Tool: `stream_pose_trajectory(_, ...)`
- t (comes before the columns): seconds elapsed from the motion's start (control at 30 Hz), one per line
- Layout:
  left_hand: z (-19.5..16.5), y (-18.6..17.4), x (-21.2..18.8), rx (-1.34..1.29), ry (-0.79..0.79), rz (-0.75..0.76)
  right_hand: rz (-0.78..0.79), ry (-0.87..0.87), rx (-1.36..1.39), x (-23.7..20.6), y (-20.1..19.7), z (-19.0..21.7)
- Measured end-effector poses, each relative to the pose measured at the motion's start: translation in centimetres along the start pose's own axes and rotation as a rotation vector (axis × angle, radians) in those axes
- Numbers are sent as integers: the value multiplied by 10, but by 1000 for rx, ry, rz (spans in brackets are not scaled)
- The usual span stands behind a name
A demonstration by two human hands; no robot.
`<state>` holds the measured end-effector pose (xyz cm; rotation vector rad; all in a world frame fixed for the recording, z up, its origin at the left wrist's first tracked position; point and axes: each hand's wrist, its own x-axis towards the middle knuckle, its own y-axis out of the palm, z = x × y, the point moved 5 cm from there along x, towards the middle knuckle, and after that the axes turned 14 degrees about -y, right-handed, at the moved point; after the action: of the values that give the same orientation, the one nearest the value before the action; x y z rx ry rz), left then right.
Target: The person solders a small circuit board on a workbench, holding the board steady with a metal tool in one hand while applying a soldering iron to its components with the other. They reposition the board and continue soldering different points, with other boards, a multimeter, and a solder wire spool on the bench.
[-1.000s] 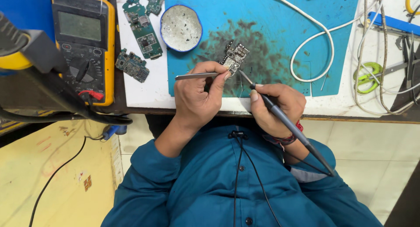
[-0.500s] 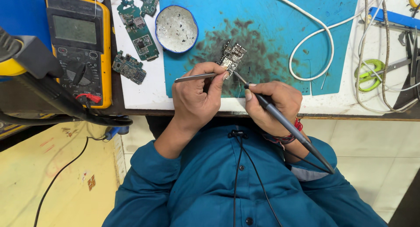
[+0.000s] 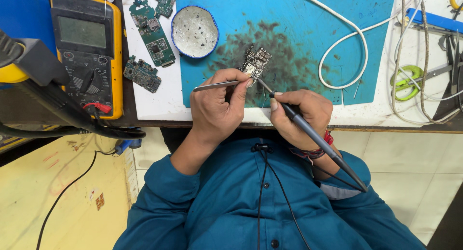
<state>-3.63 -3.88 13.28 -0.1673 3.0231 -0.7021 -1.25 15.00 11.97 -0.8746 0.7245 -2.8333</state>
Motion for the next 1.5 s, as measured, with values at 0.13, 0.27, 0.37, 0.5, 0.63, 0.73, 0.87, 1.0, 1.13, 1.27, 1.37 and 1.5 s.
stream_pose_trajectory(0.13,0,1,0,6,14,-3,2,-13,5,-1,0,-1)
stream_pose_trajectory(0.27,1,1,-1,-16,-9,1,-56,71,25,-6,-2,-3)
stream_pose_trajectory(0.37,2,-1,-3,-56,-23,-5,-112,87,54,-8,-1,-4)
stream_pose_trajectory(0.5,2,-1,-4,-67,-37,-4,-90,57,4,-9,-4,-2)
stream_pose_trajectory(0.63,1,-1,-4,-30,-13,-9,-31,-25,-98,-9,-5,2)
stream_pose_trajectory(0.73,1,0,-2,-22,-12,-8,-32,-56,-48,-7,-3,1)
stream_pose_trajectory(0.87,0,0,-3,-13,-11,-8,-41,-65,-56,-7,-3,2)
stream_pose_trajectory(1.0,-2,0,-3,18,3,-5,-53,-54,-64,-7,-3,2)
stream_pose_trajectory(1.13,-5,-1,-3,46,32,-1,-59,-49,-59,-7,-4,3)
stream_pose_trajectory(1.27,-5,-1,-3,22,18,16,-49,-34,-45,-7,-5,3)
stream_pose_trajectory(1.37,-5,-2,-3,0,24,22,-52,-48,-48,-7,-5,3)
stream_pose_trajectory(1.5,-7,-1,-1,14,49,34,-54,-61,-53,-6,-5,4)
